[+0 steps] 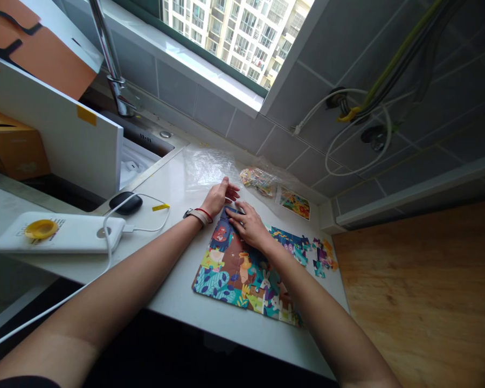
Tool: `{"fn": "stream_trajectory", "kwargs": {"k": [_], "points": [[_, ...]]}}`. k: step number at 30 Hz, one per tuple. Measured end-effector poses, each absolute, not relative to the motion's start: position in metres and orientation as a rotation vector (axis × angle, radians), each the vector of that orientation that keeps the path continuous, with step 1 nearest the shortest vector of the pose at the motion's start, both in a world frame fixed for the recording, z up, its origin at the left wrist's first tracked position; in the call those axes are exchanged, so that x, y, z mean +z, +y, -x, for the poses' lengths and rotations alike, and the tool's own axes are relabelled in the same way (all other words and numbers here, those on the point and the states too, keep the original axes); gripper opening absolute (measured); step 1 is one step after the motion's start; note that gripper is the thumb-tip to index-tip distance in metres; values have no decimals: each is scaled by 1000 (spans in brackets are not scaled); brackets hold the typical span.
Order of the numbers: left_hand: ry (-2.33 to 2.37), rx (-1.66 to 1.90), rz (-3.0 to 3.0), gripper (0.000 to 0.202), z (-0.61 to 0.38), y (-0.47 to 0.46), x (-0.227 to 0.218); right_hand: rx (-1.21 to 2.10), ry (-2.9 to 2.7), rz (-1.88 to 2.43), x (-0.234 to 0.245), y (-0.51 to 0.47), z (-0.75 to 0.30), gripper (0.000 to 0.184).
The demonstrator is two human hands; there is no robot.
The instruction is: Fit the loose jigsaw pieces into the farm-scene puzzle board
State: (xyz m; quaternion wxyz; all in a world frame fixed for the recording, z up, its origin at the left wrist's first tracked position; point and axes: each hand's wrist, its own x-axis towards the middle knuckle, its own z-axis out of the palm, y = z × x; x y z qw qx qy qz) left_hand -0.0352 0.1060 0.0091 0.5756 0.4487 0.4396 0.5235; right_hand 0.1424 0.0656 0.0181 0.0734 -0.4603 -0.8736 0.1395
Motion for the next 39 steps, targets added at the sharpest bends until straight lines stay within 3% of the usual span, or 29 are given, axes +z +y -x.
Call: {"fn": "stream_trajectory", "kwargs": {"k": [8,17,25,28,32,39], "points": [[1024,1228,-1110,89,35,104,8,571,-2526,1495,16,53,-139,44],[1034,1235,-1152,92,35,103,2,441,-2645,1553,17,37,-131,70],[1089,1220,-1322,89,39,101,0,411,-2496,1468,10,35,-132,71],[1128,1200,-1425,85,37,98,1,283,-2340,1359,9,29,-133,62],[1179,1156,-1575,81,34,96,3,107,-2223,1181,22,20,-135,33],[1289,1128,-1654,88,32,96,5,32,-1991,1052,75,-1,-208,28]]}}
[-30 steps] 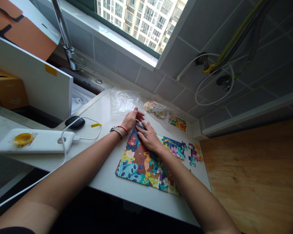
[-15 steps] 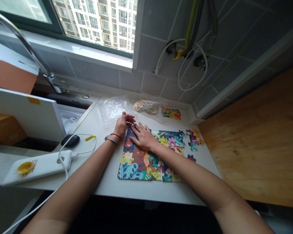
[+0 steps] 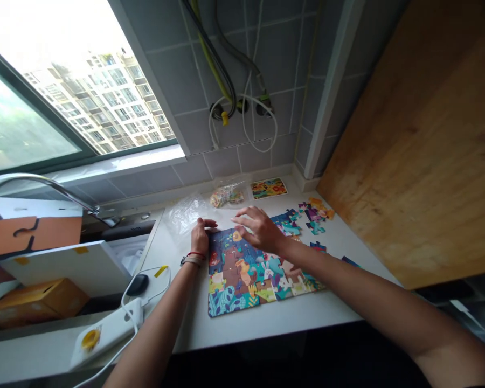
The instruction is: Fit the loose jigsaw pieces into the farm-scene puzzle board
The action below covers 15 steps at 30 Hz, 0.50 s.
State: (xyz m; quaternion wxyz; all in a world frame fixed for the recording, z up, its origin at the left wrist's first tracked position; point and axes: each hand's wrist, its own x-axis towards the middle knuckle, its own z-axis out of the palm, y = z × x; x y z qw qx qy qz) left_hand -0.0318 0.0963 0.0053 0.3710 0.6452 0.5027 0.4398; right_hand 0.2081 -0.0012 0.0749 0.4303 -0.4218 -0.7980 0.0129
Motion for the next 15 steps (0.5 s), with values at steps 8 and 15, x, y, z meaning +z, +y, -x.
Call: {"fn": "stream_trajectory", "kwargs": {"k": [8,15], "points": [[1387,1045,-1821,85,26,88,12,73,-1700,1414,49,-29,-347,36],[1470,890,-2069,73,23,83,18,55,-1441,1471,21,-32,-380,37]]}}
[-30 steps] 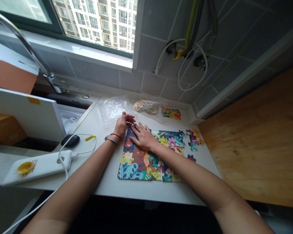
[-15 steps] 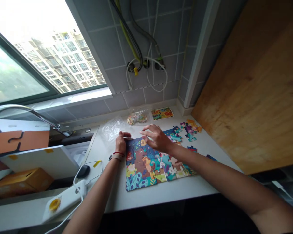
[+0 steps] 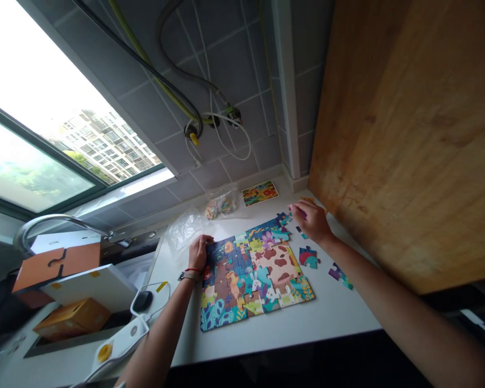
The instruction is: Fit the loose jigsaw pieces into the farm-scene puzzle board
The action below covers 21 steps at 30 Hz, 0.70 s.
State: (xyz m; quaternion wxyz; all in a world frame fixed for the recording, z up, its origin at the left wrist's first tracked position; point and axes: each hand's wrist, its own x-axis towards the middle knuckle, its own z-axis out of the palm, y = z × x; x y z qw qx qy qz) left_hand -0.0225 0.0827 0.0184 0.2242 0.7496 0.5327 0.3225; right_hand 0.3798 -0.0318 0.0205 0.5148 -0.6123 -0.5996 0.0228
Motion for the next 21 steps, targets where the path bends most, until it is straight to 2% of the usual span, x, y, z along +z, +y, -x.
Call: {"fn": "stream_trajectory", "kwargs": {"k": [6,9,14,17,21], "points": [[1478,756,-2215,65,18,81,28,-10,-1404,1637,9,-23,-389,32],[1465,690,-2312,58,20,69,31,-18,-1479,1821,-7,-20,-387,37],[1369,580,-2479,36,10,30,38,4,-1577,1952,-23,-20,-382,43],[1228,545,-2570,29,-24,15,50,42,-1622,1969,-20,-22,-383,42],[1043,537,-2620,30,-103,17,62,61,-1625,1954,-14,-22,-389,35]]}}
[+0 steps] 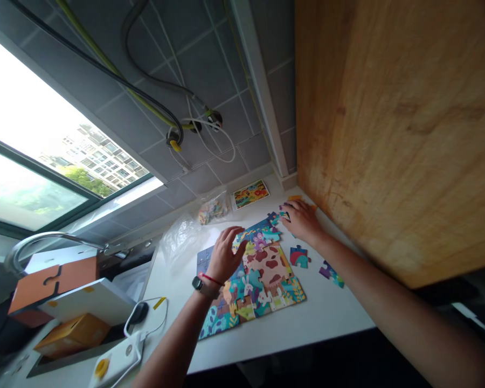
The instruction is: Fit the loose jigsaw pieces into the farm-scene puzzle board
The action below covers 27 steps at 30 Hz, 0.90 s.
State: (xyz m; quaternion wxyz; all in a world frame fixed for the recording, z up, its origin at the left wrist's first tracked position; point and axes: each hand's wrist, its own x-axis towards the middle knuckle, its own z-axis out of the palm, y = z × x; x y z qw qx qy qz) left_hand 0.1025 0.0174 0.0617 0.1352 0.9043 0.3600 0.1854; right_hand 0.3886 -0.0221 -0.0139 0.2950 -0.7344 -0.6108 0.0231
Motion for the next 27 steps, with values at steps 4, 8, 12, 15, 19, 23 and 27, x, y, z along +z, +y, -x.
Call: {"fn": "stream_trajectory", "kwargs": {"k": [4,8,12,15,19,23,27], "points": [[975,446,-2599,43,-179,41,51,58,-1612,1965,-9,-24,-392,30],[1008,339,-2573,50,-218,68,32,50,-1590,1991,-4,-27,-392,29],[980,233,-2575,34,-230,88,25,56,-1582,2004,0,-27,-390,30],[906,168,-2568,33,-237,101,26,64,-1570,2021,1,-28,-389,30],[822,134,-2565,33,-245,115,34,80,-1557,2050,3,-27,-388,29],[773,194,-2578,57,-239,125,53,92,-1559,2057,2,-27,-389,30],[730,257,-2570,58,-202,123,78,94,-1550,2062,1,-27,-389,30]]}}
